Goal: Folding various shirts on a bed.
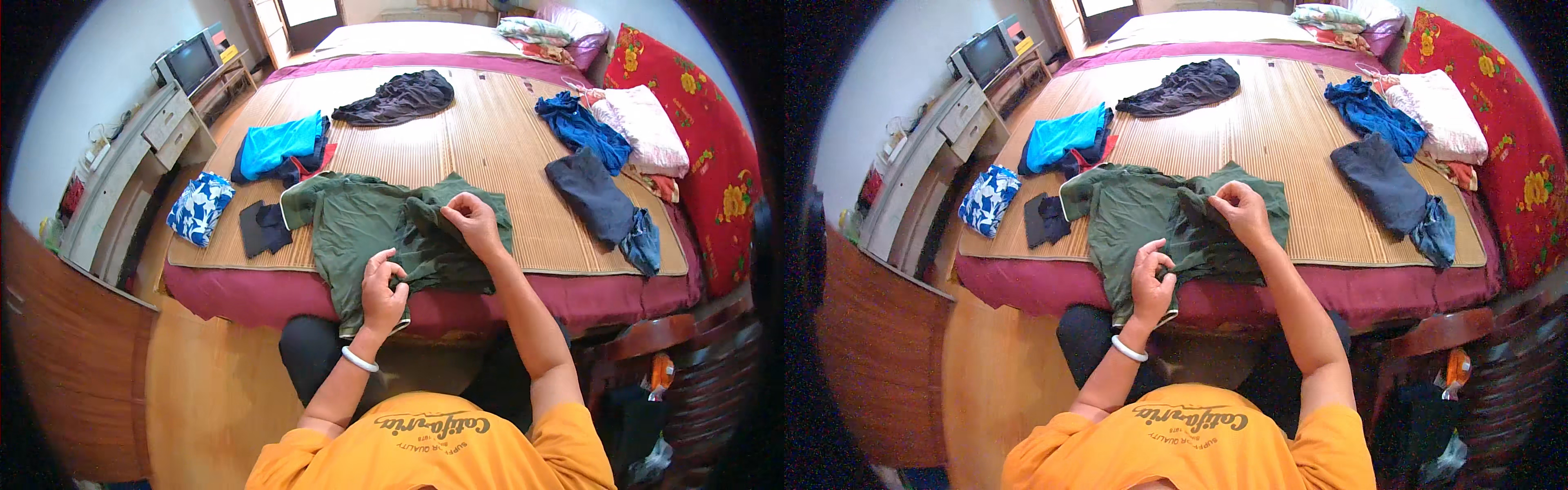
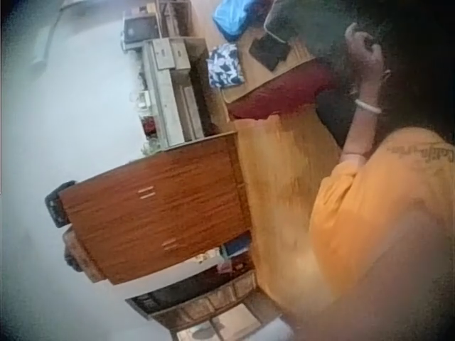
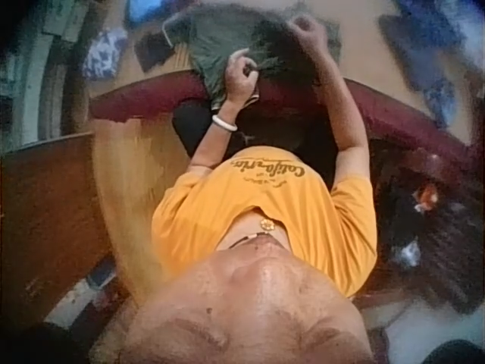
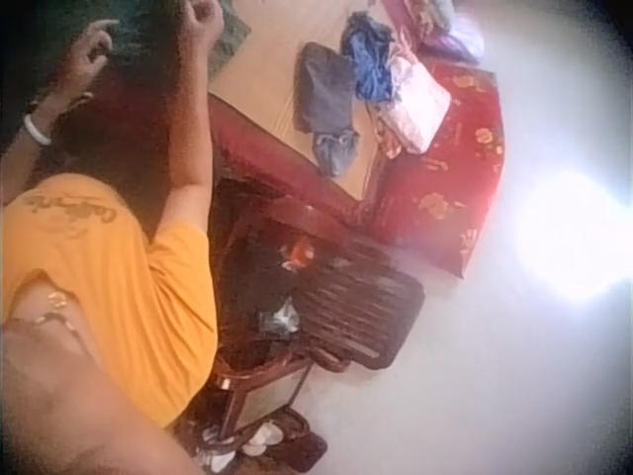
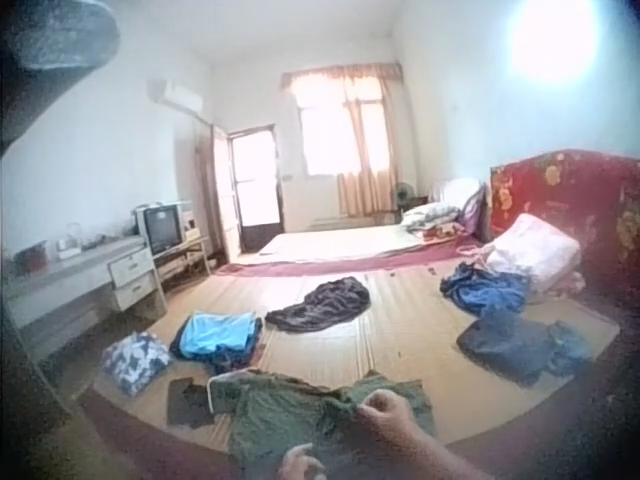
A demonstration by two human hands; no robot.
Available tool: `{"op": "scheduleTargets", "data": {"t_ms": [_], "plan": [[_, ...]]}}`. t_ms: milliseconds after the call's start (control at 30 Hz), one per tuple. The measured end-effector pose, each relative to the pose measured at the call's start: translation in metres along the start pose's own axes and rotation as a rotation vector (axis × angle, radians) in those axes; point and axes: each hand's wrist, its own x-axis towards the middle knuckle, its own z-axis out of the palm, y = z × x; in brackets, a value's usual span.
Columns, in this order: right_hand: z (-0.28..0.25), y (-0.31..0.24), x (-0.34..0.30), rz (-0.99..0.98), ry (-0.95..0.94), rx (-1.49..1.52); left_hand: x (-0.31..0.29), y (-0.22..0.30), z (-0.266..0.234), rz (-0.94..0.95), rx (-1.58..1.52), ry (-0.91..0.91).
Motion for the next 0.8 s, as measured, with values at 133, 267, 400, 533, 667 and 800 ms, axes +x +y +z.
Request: {"op": "scheduleTargets", "data": {"t_ms": [133,267,400,533,667,800], "plan": [[-0.011,-0.011,-0.019,-0.095,-0.087,-0.048,0.004,0.004,0.000,-0.020,-0.093,0.026],[-0.015,-0.033,-0.033,-0.180,-0.223,-0.158,0.016,-0.004,-0.002,-0.090,-0.102,0.070],[-0.022,-0.041,-0.035,-0.216,-0.261,-0.166,0.061,0.004,0.001,-0.209,0.040,-0.130],[-0.029,-0.041,-0.034,-0.216,-0.263,-0.133,0.085,0.005,0.006,-0.441,-0.518,-0.279],[-0.031,-0.033,-0.035,-0.124,-0.248,-0.113,0.088,-0.002,-0.002,-0.421,-0.626,-0.229],[-0.036,-0.034,-0.040,-0.092,-0.326,-0.148,0.076,0.000,0.002,-0.348,-0.003,-0.348]]}}
